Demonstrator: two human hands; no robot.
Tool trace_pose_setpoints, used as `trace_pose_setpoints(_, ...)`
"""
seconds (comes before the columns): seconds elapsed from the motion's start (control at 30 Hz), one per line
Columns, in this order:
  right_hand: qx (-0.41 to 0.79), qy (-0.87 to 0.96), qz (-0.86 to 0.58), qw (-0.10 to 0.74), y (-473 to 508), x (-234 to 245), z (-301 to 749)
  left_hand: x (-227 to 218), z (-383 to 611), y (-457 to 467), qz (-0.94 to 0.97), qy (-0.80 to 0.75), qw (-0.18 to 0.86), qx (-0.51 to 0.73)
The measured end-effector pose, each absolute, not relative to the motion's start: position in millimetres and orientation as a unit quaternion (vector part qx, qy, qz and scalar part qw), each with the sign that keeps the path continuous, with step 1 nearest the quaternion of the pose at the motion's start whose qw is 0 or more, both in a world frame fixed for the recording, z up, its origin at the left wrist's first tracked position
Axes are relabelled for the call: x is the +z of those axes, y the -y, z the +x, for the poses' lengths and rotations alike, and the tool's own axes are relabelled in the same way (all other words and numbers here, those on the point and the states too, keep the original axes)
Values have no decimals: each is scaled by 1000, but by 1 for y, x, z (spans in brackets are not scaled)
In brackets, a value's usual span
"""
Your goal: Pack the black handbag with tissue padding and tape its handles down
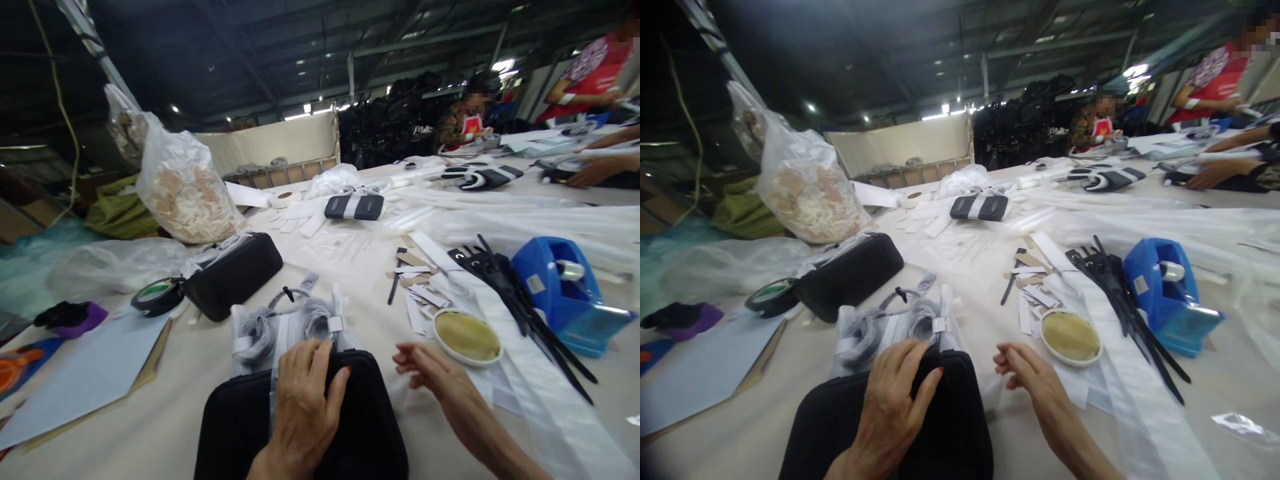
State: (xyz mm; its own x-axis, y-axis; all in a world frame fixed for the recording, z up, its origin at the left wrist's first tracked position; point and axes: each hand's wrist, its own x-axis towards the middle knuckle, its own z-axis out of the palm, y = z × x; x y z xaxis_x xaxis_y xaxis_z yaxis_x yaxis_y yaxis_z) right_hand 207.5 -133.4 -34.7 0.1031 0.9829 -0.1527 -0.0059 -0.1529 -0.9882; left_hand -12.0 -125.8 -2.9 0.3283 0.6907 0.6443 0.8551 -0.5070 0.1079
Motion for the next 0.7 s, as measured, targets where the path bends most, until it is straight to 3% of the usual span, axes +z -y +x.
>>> trace_pose_setpoints(0.27, 564, 409, -482, 531, 179, -60, 181, -14, -19, 126, -816, 475, 124, -305)
trace_pose_setpoints(0.53, 643, 410, -458, 458, 172, -63, 173, -12, -16, 129, -843, 444, 116, -282)
trace_pose_setpoints(0.7, 580, 544, -420, 438, 176, -61, 171, -5, -16, 123, -861, 418, 74, -279)
